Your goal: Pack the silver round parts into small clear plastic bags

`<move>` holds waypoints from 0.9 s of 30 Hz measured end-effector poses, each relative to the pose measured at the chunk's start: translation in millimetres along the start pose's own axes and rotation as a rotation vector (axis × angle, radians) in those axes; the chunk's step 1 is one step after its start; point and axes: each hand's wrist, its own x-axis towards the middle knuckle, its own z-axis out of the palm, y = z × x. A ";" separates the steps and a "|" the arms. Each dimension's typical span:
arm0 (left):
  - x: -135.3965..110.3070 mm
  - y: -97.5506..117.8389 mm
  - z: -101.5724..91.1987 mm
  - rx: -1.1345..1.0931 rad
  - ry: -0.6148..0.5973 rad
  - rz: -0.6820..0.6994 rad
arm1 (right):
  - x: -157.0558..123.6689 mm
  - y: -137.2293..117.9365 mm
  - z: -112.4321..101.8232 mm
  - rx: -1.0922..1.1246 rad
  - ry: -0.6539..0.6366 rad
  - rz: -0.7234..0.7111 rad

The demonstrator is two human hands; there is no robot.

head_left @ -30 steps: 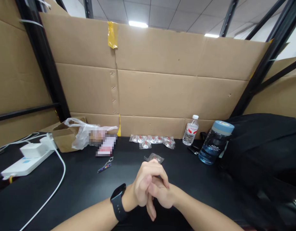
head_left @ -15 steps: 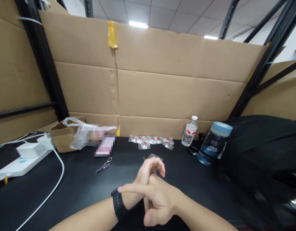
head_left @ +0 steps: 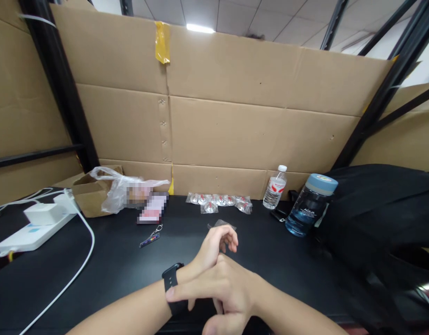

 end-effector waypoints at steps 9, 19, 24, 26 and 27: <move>-5.1 -5.2 12.3 -0.065 0.271 0.045 | -7.7 19.2 19.9 -0.074 0.006 0.024; 2.1 15.2 5.7 0.028 0.182 0.047 | 2.1 5.7 7.7 -0.036 0.160 0.034; 13.7 6.9 -2.9 0.033 0.163 0.007 | 1.6 -0.1 -5.1 0.034 0.172 0.094; 13.5 0.2 -4.8 0.065 0.151 0.000 | 1.6 1.5 -5.6 0.050 0.206 0.082; 12.3 -3.2 -5.5 0.103 0.134 0.017 | 1.9 2.8 -4.6 0.057 0.219 0.065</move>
